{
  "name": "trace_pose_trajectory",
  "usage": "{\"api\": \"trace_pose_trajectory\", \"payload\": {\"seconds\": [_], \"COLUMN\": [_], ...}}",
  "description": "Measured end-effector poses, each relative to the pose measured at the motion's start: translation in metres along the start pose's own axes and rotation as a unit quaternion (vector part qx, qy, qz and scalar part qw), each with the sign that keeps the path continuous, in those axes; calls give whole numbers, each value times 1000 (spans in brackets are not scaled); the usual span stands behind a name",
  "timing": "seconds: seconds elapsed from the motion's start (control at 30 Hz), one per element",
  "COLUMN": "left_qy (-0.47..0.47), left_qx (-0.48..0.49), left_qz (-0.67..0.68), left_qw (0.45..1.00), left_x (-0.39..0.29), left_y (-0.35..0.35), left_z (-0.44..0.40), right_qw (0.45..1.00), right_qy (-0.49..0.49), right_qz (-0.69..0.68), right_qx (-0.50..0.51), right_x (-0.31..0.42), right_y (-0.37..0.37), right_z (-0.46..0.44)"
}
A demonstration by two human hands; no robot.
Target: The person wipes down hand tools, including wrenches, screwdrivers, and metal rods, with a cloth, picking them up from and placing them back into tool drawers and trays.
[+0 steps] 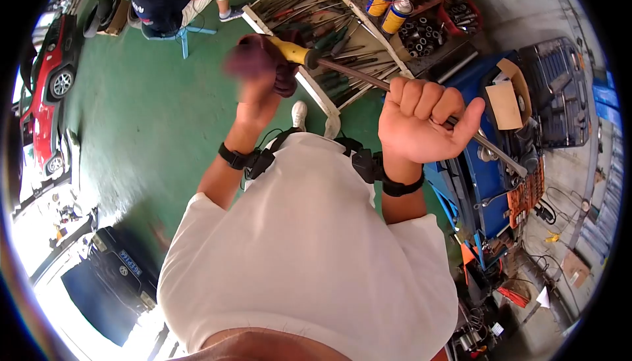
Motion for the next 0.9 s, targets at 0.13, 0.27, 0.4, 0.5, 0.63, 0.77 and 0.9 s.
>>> {"api": "trace_pose_trajectory", "payload": {"seconds": [0.13,0.27,0.4,0.5,0.63,0.77,0.9], "left_qy": [109,199,444,447,319,275,128], "left_qx": [-20,-68,-53,13,76,245,262], "left_qz": [-98,-228,-717,-777,-773,-681,-678], "left_qw": [989,951,535,444,543,633,675], "left_x": [-6,-16,-29,-44,-54,-24,2], "left_y": [-2,8,14,32,57,61,49], "left_z": [-8,-8,-20,-31,-6,-6,4], "right_qw": [999,996,997,997,998,999,995], "right_qy": [-25,-55,-30,-20,-35,12,40], "right_qz": [15,30,-44,-29,-25,44,67], "right_qx": [16,63,52,65,39,-22,-62], "right_x": [5,16,20,19,15,3,3], "right_y": [10,12,-2,-3,-12,-14,-29], "right_z": [0,-4,-14,-8,0,11,30]}}
Point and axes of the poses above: each hand's wrist, its own z-axis away from the middle knuckle, its own y-axis out of the palm, x = y × z, the point moved 1 cm from there along -z, towards the middle knuckle, and after that the axes turned 8 degrees about -z, right-handed, at the moved point
